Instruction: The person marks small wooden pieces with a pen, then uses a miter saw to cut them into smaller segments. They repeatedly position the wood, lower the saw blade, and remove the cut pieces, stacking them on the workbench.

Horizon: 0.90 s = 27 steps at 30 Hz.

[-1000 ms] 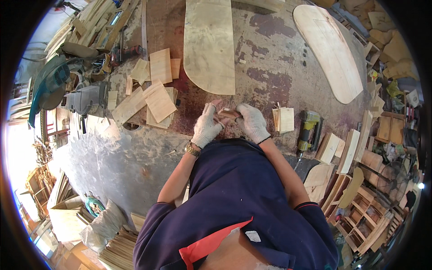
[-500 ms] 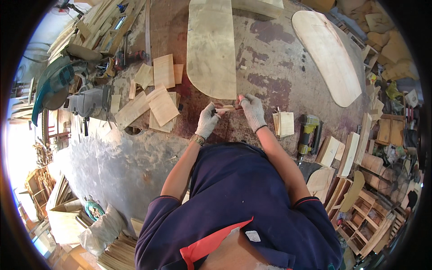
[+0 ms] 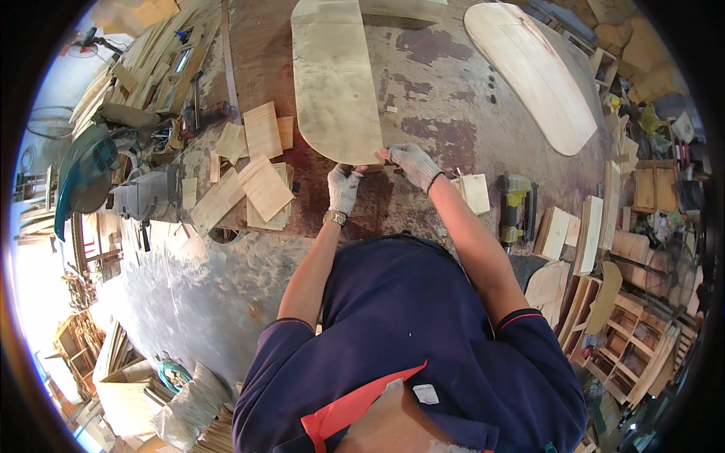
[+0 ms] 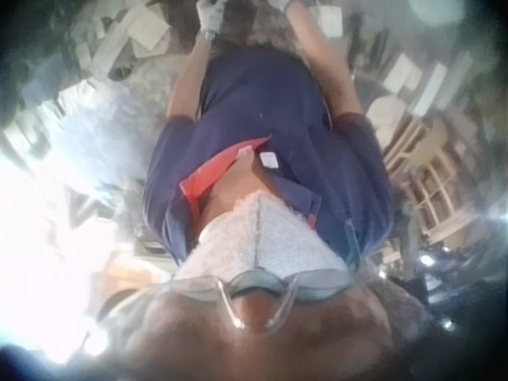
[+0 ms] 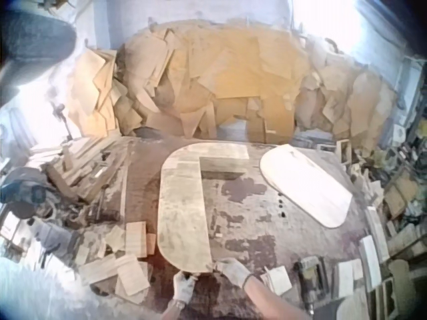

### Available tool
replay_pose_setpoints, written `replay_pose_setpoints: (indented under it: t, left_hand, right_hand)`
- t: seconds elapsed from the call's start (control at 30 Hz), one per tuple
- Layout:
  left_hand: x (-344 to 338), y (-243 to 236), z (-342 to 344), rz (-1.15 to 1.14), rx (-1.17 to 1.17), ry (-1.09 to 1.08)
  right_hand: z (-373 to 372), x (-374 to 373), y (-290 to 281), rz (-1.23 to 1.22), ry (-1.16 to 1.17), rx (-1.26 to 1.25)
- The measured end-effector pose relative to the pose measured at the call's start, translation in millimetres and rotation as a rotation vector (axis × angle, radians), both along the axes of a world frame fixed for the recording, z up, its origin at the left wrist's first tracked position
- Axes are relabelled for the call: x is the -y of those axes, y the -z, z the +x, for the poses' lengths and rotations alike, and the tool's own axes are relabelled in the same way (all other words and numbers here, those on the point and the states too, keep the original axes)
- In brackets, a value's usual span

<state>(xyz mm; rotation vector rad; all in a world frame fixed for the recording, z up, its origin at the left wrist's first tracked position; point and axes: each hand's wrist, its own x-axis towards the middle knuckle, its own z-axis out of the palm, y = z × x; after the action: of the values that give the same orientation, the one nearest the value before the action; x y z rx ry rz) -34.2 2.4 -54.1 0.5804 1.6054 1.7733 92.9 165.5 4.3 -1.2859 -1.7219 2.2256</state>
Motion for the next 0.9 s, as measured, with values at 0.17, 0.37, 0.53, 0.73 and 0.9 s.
replay_pose_setpoints:
  t: [0.17, 0.37, 0.53, 0.73, 0.9]
  left_hand:
    - [-0.2, 7.9, -4.1, -0.120, -0.051, -0.004]
    - [1.1, 8.6, -3.9, 0.008, -0.049, -0.047]
    - [0.9, 12.8, -5.3, 0.135, 0.078, -0.051]
    - [1.5, 13.1, -8.1, -0.034, -0.053, -0.043]
    - [2.8, 14.7, -9.2, -0.042, -0.067, -0.031]
  right_hand:
    - [-0.9, 8.9, -10.5, 0.037, 0.047, 0.059]
    - [0.7, 11.6, -18.5, 0.081, 0.066, 0.115]
    - [46.1, 10.9, -27.3, 0.376, 0.291, 0.130]
    - [164.5, -20.7, -25.7, 0.969, 0.706, 0.430]
    - [243.5, -37.0, -15.8, 1.082, 0.672, 1.144]
